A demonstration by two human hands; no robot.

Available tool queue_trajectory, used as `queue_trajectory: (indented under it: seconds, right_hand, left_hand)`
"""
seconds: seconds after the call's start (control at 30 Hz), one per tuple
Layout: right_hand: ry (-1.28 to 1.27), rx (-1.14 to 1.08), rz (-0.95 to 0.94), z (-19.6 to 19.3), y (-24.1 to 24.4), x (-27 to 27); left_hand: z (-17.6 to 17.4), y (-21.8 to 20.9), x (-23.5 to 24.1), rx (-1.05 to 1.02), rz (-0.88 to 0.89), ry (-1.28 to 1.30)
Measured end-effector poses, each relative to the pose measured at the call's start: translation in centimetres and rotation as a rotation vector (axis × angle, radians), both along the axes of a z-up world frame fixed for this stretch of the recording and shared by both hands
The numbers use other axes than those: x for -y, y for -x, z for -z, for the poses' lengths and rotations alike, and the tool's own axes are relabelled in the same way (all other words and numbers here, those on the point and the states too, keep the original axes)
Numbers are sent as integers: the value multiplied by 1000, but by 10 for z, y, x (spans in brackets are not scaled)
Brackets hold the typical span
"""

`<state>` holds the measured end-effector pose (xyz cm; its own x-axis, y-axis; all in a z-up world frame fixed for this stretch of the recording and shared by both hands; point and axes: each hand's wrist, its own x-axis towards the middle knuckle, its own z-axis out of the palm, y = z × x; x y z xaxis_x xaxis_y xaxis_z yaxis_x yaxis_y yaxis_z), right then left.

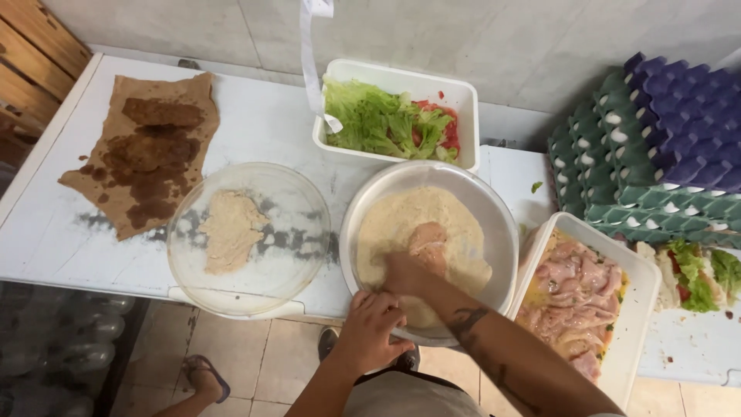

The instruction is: Bread marinated chicken pieces by coating them in breadcrumbs

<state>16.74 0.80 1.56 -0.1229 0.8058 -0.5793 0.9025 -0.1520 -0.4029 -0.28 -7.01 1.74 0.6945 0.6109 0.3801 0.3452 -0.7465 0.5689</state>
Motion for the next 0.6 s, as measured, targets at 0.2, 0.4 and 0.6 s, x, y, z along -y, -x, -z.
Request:
queue_trajectory:
  seconds: [0.2, 0.4, 0.6]
  right_hand:
    - [202, -763, 839, -76, -71, -6]
    - [67, -448, 658, -44, -124, -15]
    - [43, 135, 238, -11, -155, -7]
  left_hand:
    - [-4, 2, 0, -26, 35, 68]
    - [-10, 2, 0, -19, 23, 20]
    - [-2, 1, 0, -44, 14, -8]
